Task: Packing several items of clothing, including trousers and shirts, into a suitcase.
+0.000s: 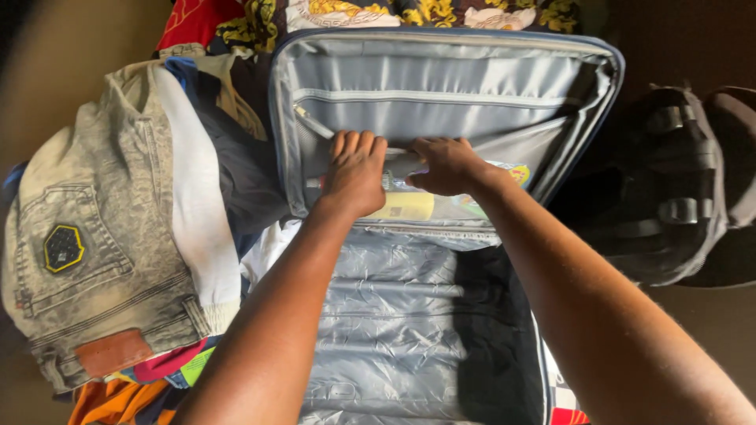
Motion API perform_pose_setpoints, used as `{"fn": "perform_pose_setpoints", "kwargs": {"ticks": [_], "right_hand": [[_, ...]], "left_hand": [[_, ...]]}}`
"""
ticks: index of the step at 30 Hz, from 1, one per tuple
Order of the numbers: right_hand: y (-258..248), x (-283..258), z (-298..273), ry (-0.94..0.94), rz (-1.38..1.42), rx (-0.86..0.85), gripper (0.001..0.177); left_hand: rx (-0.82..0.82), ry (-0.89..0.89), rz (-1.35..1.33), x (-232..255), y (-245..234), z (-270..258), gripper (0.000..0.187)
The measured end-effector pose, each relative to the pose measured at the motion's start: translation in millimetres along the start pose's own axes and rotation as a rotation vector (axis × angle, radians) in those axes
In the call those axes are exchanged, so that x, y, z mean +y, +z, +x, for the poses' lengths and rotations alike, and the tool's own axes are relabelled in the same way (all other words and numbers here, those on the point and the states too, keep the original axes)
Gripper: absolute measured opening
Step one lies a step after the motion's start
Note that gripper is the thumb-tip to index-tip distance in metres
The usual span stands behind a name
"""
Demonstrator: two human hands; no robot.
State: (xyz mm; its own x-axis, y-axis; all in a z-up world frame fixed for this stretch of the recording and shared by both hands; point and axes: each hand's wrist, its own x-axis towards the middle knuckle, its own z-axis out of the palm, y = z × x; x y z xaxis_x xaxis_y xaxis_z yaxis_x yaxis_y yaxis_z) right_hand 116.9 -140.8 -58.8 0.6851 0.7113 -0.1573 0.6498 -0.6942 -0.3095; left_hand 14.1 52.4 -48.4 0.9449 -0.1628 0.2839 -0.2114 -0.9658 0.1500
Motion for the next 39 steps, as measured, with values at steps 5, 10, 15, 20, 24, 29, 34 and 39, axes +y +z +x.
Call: {"fn": "perform_pose_setpoints", "kwargs": {"ticks": [5,10,15,20,24,29,34,39], "right_hand": [[-30.6,-0.1,-36.9,0.029,-0.13,0.164,0.058],[-58.1,6.9,-71.8,0.181,-0.233,0.164,0.062],[-85.5,-4.2,-103.4,0.248,-0.218,0.091,0.069],[-79.9,29.5,-123.4,0.201,-0.168,0.099,0.062],[-80.5,26.6,-134.5,0.19,-0.139,0.047,0.043],[-92.2,-25.2,-151.5,0.253,-0.076,-0.023,0.038],[-84.4,-48.0,-160.5,0.19,-0.094,-0.023,0.035],[-92.2,-98.5,-183.9,0.249,-0.069,-0.05,0.036]], "left_hand": [[0.054,0.057,-0.024,-10.5,-13.7,-4.1,0.052],[0.059,0.102,-0.005,-8.5,-26.7,2.5,0.056],[0.042,0.072,0.02,-0.2,-43.1,-2.1,0.05],[-0.002,-0.041,0.07,1.1,-67.8,-24.7,0.054],[-0.102,-0.23,0.062,-20.1,-80.0,-49.8,0.045],[-0.149,-0.267,0.076,-42.0,-100.7,-82.6,0.04],[-0.214,-0.267,0.065,-43.4,-125.6,-108.2,0.037],[-0.241,-0.234,0.099,-46.1,-152.1,-129.8,0.03]]}}
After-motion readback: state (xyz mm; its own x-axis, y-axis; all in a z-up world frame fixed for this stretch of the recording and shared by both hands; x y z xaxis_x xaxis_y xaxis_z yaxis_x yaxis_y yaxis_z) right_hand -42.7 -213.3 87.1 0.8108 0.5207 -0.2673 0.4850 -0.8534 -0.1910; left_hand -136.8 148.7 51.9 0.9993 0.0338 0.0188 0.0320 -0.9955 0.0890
